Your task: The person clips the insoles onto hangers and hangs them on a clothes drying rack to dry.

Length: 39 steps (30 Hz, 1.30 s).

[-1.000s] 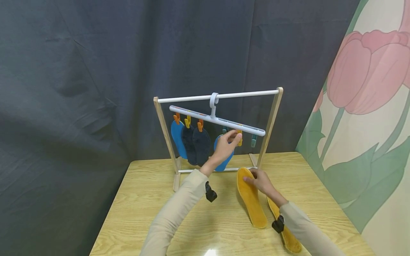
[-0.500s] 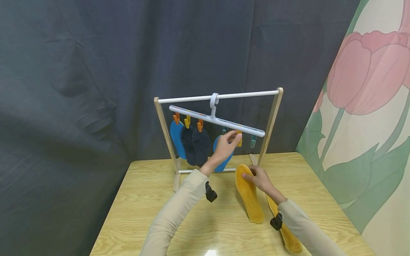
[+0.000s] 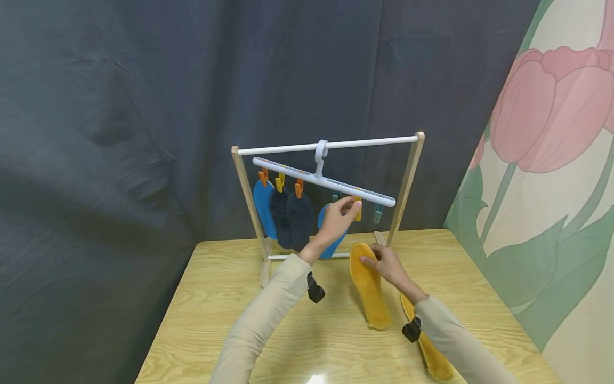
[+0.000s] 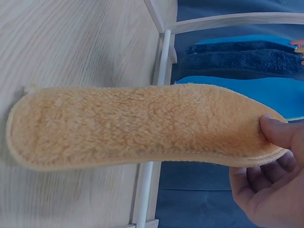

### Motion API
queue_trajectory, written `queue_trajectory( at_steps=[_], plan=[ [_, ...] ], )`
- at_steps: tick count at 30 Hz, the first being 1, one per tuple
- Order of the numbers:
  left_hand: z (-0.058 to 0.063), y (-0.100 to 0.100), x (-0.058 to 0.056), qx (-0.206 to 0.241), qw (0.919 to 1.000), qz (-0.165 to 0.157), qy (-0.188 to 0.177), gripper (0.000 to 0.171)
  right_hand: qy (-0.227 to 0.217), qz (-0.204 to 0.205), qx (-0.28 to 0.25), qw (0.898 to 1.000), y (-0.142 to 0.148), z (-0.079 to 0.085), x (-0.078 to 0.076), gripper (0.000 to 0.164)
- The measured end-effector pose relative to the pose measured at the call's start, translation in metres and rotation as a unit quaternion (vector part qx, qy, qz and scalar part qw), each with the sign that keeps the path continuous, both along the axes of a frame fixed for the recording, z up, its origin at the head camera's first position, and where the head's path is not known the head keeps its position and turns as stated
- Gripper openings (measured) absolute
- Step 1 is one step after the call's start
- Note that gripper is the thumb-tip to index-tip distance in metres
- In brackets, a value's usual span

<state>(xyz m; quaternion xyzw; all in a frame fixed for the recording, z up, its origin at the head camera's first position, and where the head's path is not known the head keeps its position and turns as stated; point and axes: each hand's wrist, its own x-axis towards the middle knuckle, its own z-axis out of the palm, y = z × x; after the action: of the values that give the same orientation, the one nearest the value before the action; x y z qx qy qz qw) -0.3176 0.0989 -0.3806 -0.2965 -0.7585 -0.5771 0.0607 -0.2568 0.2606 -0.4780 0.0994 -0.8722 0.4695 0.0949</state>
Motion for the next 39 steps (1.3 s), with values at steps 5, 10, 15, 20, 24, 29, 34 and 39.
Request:
queue_trajectory(
  at_steps=[5, 10, 15, 20, 24, 29, 34, 39],
  plan=[
    [0.017, -0.003, 0.017, 0.008, 1.0000, 0.002, -0.002, 0.037, 0.002, 0.004, -0.010, 1.000, -0.001, 0.003, 0.000, 0.025],
    [0.027, -0.006, 0.028, 0.020, 0.9998, -0.001, -0.005, 0.034, 0.005, 0.011, -0.020, 1.000, -0.002, 0.005, 0.000, 0.025],
    [0.027, -0.006, 0.027, 0.024, 0.9997, -0.004, -0.007, 0.033, 0.016, 0.011, -0.027, 0.999, -0.003, 0.009, 0.000, 0.024],
    [0.026, -0.006, 0.026, 0.025, 0.9997, -0.003, -0.001, 0.033, 0.032, 0.012, -0.025, 0.999, -0.005, 0.013, 0.000, 0.023],
    [0.021, -0.003, 0.020, 0.034, 0.9994, -0.004, 0.000, 0.032, 0.033, 0.009, -0.019, 0.999, -0.006, 0.017, -0.001, 0.024],
    [0.005, 0.001, 0.002, 0.045, 0.9989, -0.001, -0.010, 0.032, 0.024, 0.011, -0.031, 0.999, -0.007, 0.021, -0.001, 0.025],
    [0.003, 0.001, -0.001, 0.032, 0.9992, 0.023, -0.011, 0.033, 0.039, 0.016, -0.038, 0.998, -0.007, 0.023, 0.000, 0.027],
    [0.005, 0.001, -0.001, 0.030, 0.9990, 0.030, -0.010, 0.029, 0.053, 0.009, -0.037, 0.998, -0.009, 0.027, 0.000, 0.029]
  ],
)
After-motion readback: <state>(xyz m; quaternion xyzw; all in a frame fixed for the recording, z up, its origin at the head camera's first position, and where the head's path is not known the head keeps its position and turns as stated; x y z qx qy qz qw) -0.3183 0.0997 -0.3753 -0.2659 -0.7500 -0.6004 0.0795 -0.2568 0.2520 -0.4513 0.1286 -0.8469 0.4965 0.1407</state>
